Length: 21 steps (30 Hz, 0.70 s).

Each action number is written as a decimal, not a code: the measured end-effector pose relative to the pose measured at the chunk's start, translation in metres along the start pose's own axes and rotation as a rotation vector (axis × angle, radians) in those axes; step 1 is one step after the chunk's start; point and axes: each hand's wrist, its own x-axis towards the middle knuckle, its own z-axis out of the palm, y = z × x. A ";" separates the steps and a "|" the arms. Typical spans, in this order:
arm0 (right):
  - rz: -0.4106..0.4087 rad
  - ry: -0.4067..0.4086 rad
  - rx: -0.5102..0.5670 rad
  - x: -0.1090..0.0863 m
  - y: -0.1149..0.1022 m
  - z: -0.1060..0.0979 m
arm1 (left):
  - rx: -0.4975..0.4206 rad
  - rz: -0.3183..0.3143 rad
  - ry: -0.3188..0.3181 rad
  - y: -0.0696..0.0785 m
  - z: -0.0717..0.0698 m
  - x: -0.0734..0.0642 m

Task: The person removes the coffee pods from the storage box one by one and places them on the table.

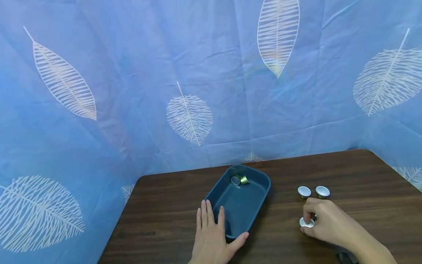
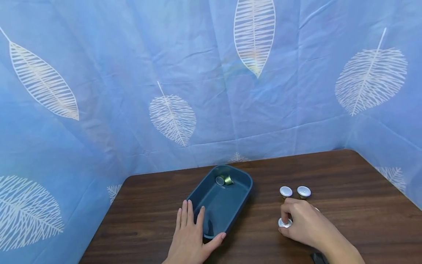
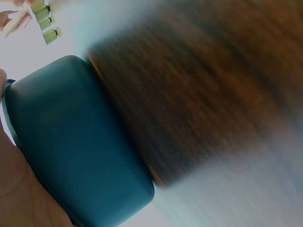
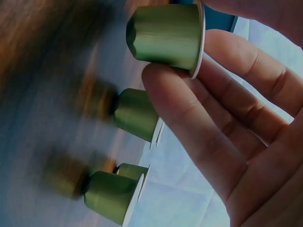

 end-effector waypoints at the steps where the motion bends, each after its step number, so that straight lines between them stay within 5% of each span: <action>1: -0.002 -0.007 0.003 0.000 0.000 -0.001 | 0.001 0.003 0.002 0.000 0.000 0.000; 14: -0.066 -0.033 0.020 -0.006 0.002 -0.001 | 0.013 0.005 0.000 -0.001 -0.001 0.001; 21: -0.016 -0.141 0.109 -0.009 0.008 -0.011 | 0.010 -0.005 -0.017 0.000 0.000 0.000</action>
